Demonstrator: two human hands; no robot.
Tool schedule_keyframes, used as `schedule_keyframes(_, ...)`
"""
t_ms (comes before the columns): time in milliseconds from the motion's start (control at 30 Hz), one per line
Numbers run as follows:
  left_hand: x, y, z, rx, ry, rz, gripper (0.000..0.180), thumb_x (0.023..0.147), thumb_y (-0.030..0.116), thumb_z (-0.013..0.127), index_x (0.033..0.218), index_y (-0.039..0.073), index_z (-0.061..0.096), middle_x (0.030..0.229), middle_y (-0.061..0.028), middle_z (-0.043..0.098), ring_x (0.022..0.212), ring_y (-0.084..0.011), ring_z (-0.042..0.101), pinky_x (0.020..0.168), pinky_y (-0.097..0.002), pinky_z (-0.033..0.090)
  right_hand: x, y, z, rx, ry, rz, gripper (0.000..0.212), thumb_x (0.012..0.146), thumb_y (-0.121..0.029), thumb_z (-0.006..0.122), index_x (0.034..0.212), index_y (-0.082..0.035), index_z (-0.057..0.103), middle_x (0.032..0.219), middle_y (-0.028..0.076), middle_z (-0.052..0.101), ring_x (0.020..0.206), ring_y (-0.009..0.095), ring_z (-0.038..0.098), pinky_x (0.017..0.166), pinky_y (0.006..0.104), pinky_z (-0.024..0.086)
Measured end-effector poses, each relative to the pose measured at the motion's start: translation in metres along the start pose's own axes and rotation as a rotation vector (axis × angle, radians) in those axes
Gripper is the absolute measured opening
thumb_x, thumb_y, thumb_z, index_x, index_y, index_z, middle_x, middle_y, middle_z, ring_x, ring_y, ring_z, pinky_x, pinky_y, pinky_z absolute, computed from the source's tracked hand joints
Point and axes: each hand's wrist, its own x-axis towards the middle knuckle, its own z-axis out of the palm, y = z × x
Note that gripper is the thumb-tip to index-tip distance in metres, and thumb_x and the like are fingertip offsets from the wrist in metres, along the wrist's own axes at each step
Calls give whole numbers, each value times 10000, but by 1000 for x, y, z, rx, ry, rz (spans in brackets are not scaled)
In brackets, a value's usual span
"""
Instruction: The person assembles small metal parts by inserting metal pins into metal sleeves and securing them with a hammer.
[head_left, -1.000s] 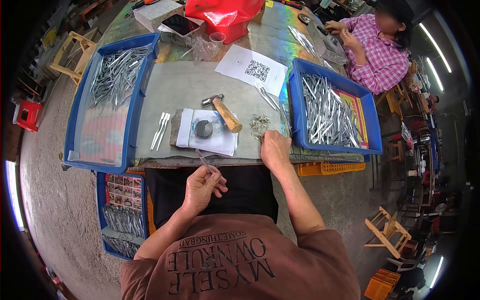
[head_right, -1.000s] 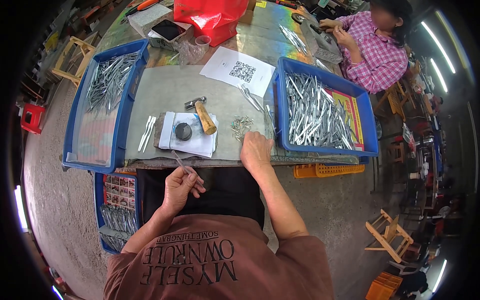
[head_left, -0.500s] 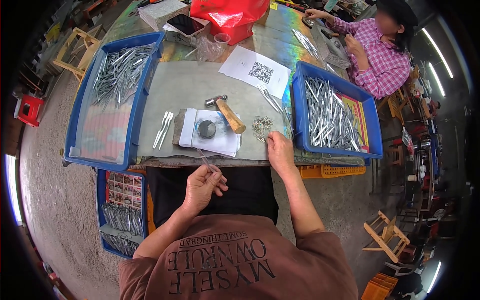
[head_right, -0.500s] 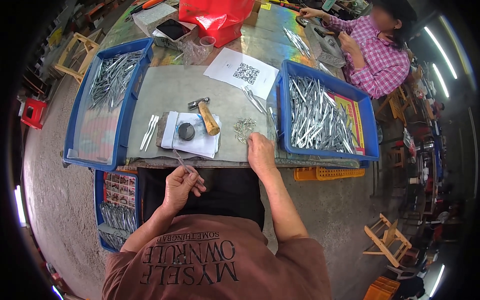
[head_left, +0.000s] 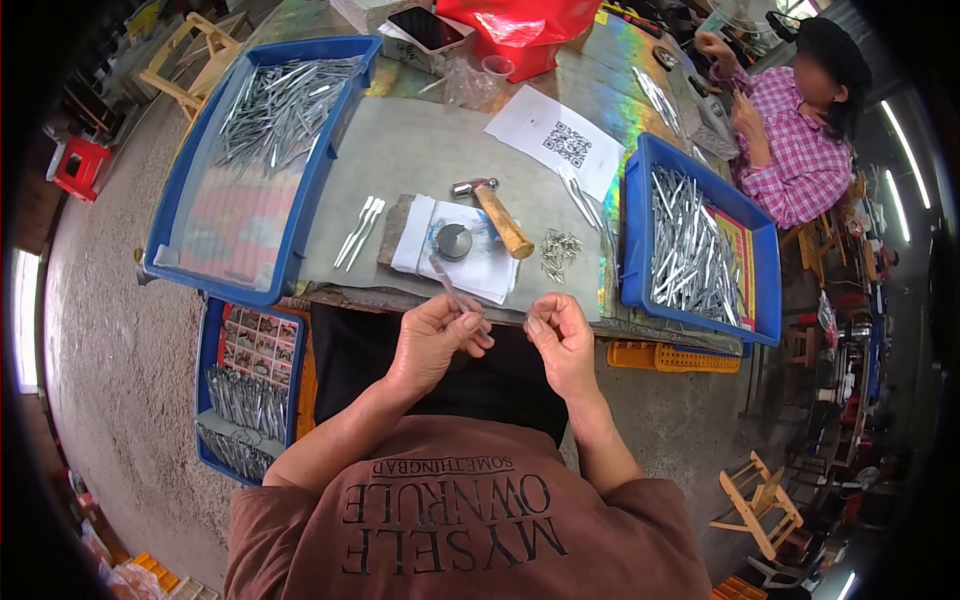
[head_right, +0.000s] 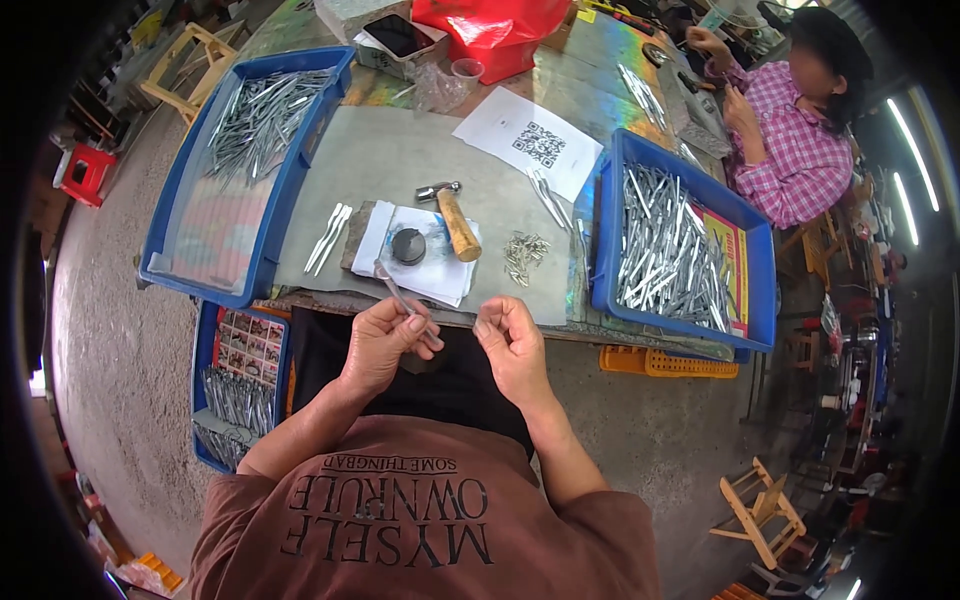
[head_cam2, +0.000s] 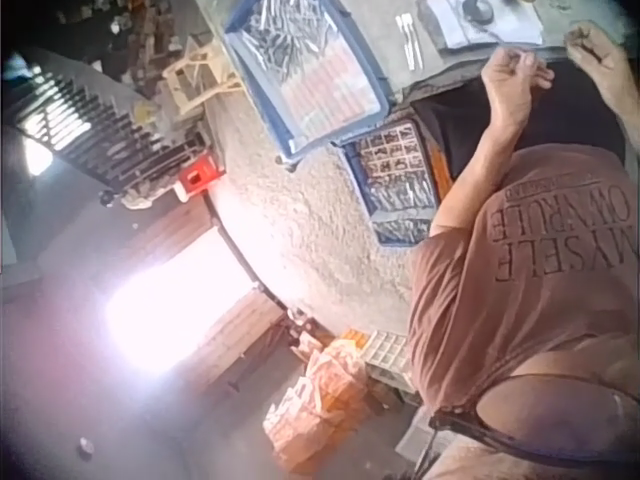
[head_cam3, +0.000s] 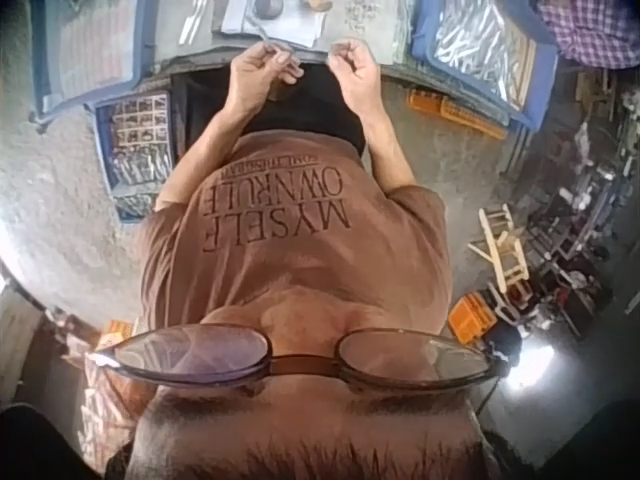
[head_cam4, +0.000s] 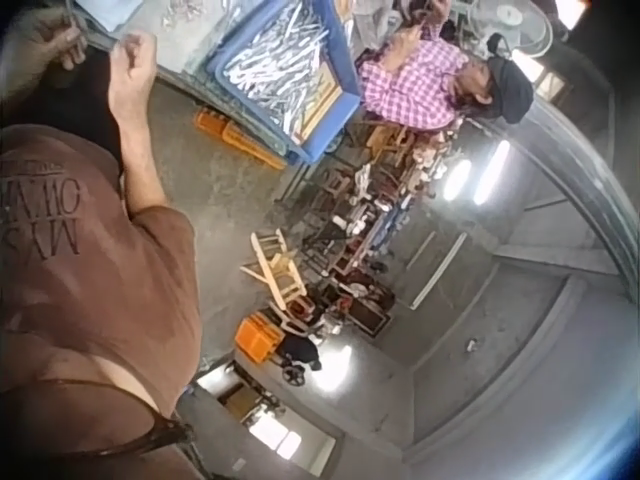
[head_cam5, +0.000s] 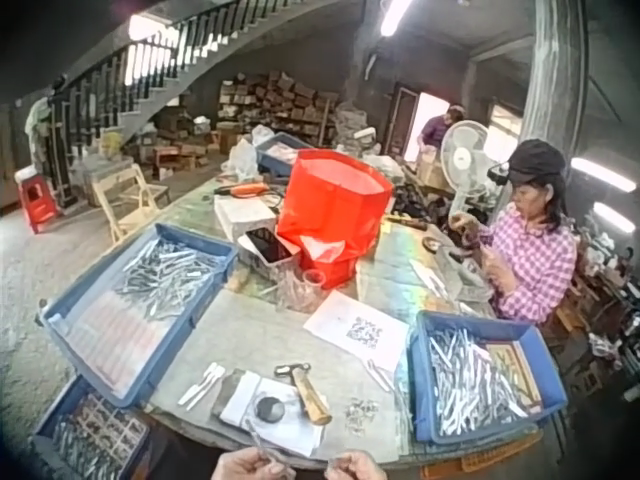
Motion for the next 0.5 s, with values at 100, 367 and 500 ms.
schedule_keyframes(100,-1,3,3,-38,4,4,126,822,87,507,899,-12,509,769,-88,574,656,-145,576,553,-218,483,-6,-5,14,44,-54,15,142,820,3,475,946,-32,419,765,-20,439,675,34,410,605,161,351)
schedule_keyframes(367,-1,6,5,-177,59,44,124,823,114,514,874,1,507,778,-90,577,651,-135,564,556,-223,479,-7,-5,29,40,-104,45,126,821,-2,482,921,-31,411,749,-24,434,663,24,407,586,158,347)
schedule_keyframes(500,-2,6,5,-198,58,56,127,822,116,517,877,2,507,774,-88,577,641,-129,559,555,-219,476,-7,-5,31,32,-106,68,127,820,-4,486,917,-31,410,729,-25,434,653,22,404,572,153,343)
